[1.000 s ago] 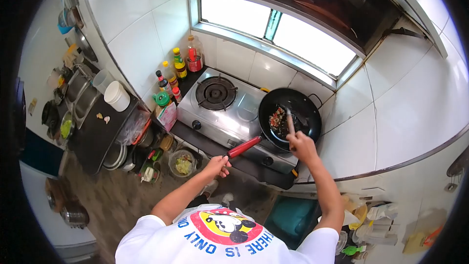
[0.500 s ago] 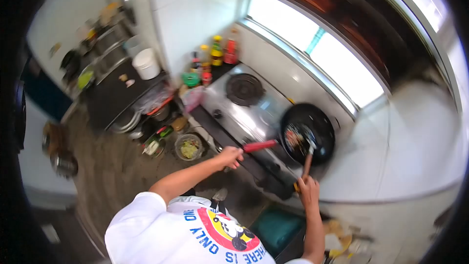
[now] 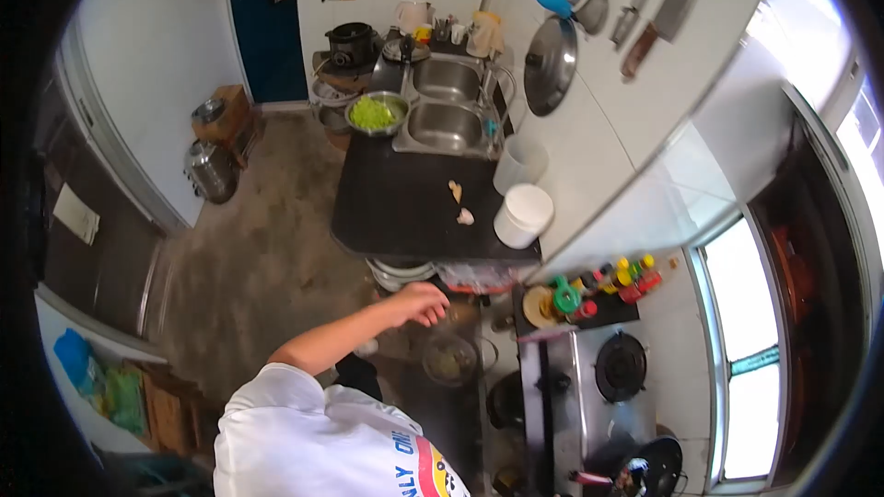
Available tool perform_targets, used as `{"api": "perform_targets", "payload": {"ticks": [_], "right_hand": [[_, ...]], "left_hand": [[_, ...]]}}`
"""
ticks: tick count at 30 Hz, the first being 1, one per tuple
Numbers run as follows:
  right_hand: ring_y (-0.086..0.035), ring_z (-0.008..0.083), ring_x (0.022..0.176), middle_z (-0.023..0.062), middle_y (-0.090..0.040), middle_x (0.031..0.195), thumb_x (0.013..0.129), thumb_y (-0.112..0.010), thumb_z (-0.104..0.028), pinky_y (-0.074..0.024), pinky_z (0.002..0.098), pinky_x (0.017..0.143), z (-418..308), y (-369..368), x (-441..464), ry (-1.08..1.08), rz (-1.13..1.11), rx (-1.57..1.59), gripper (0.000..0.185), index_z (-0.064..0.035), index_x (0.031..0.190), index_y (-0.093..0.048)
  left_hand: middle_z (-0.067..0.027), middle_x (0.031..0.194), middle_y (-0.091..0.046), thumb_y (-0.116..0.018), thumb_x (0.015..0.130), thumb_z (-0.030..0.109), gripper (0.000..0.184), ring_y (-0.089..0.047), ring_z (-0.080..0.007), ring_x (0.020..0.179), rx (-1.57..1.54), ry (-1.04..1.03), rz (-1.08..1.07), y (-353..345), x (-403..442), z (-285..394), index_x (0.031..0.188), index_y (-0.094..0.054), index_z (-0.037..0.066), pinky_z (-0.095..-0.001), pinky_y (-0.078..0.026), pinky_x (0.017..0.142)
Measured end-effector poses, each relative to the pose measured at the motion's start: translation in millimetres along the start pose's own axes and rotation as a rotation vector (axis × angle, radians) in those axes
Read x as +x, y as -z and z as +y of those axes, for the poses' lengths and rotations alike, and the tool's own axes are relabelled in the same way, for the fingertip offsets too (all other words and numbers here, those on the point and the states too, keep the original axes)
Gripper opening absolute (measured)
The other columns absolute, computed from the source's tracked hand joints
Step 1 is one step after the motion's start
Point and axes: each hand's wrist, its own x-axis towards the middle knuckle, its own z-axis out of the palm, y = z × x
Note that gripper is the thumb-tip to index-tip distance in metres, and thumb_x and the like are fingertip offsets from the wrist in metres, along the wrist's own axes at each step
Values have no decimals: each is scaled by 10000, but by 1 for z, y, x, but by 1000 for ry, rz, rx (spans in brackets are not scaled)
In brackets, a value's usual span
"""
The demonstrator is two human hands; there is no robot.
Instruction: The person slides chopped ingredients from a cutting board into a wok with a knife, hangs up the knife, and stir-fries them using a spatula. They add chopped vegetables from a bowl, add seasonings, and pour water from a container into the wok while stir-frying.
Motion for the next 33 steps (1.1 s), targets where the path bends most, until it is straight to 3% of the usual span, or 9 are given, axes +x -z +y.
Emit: {"api": "perform_targets", "payload": {"ticks": [4,7,11,16,21,25,28,31,33], "right_hand": [[-485,384,1172,148,-484,1310,748,-596,-84,-420,411,982,-111,-96,-18,48,-279,262,463,-86,1209,-558],[-494,377,1164,155,-484,1306,739,-613,-88,-429,407,968,-192,-139,-13,73,-562,287,480,-85,1215,-553],[-506,369,1154,164,-484,1302,728,-635,-93,-440,402,950,-259,-168,12,71,-712,288,504,-84,1224,-546],[-522,358,1141,175,-485,1297,714,-663,-98,-454,395,927,-287,-176,20,-6,-775,256,536,-83,1234,-537],[-537,348,1128,187,-485,1292,700,-690,-104,-468,389,904,-291,-177,12,-84,-802,247,569,-81,1245,-528],[-549,339,1117,196,-485,1288,689,-712,-109,-480,383,886,-286,-180,1,-99,-801,275,597,-80,1254,-521],[-558,333,1110,203,-485,1285,680,-729,-113,-488,379,872,-286,-186,-9,-70,-787,321,618,-79,1260,-516],[-567,327,1102,210,-485,1282,672,-745,-116,-497,375,858,-287,-199,-9,128,-665,460,640,-79,1267,-511],[-578,323,1082,194,-472,1298,709,-750,-204,-522,389,817,-319,-199,9,-60,-683,877,683,-120,1319,-455]], "left_hand": [[-60,702,-624,-595,856,182,122,-595,-132,533,-340,-297,380,186,93,89,933,-578,88,-248,-515,441],[-59,724,-584,-656,856,263,209,-604,-185,576,-569,-230,599,287,158,150,907,-524,109,-301,-549,497],[-157,844,-571,-700,819,378,474,-617,-249,612,-739,-138,731,353,214,211,1041,-507,7,-362,-583,545],[-209,918,-548,-730,796,372,573,-624,-304,643,-926,-104,696,387,271,224,1125,-485,-28,-417,-601,595],[-198,955,-583,-534,842,17,298,-647,-318,712,-877,-173,777,386,308,220,1132,-504,-45,-380,-590,557],[-204,957,-626,-482,816,-13,291,-664,-299,754,-901,-172,657,395,299,213,1102,-518,-51,-354,-594,573],[-206,910,-633,-511,762,-14,324,-669,-305,693,-505,-151,514,356,203,230,1079,-532,-80,-354,-592,537],[-212,858,-640,-538,696,-15,380,-668,-311,642,-104,-101,291,330,139,232,1061,-537,-121,-395,-589,517],[-198,792,-633,-570,638,-9,374,-660,-318,613,39,-3,176,305,117,220,994,-575,-127,-428,-581,495]]}}
